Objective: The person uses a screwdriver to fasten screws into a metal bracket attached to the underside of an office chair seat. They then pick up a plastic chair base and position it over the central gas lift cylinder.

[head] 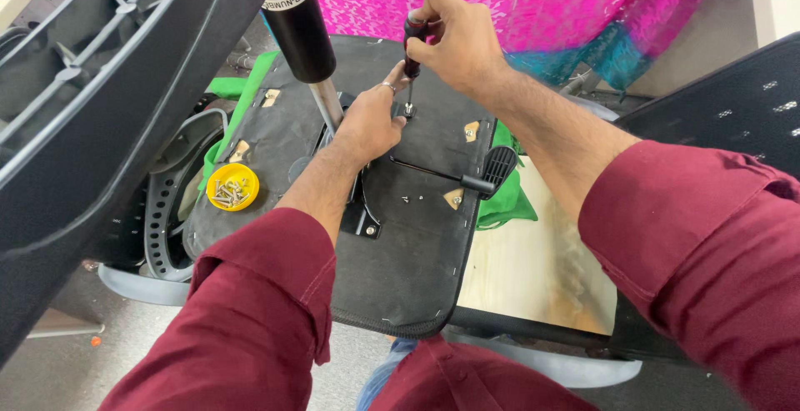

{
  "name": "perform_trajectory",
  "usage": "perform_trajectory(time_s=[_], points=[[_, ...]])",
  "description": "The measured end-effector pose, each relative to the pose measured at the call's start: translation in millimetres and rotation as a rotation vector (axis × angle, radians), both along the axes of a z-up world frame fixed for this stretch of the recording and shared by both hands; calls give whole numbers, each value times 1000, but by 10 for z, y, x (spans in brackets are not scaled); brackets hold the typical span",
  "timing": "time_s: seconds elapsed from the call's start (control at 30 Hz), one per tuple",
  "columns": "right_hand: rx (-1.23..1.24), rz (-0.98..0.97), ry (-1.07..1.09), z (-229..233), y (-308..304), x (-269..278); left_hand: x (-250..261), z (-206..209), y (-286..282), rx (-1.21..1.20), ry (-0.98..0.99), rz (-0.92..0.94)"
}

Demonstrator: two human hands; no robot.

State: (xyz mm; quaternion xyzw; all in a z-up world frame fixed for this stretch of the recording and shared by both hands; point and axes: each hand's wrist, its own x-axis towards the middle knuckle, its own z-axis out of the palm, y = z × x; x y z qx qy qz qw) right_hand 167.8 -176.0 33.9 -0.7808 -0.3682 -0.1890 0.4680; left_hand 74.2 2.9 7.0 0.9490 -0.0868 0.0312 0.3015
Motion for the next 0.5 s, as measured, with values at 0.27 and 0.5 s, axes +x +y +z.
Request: perform_trajectory(time_s=[0.27, 0.5], points=[[38, 1, -22, 0, 28, -61, -166, 123, 120, 139, -148, -177], [50, -12, 123, -7, -16, -95, -184, 151, 30, -69, -37, -51]])
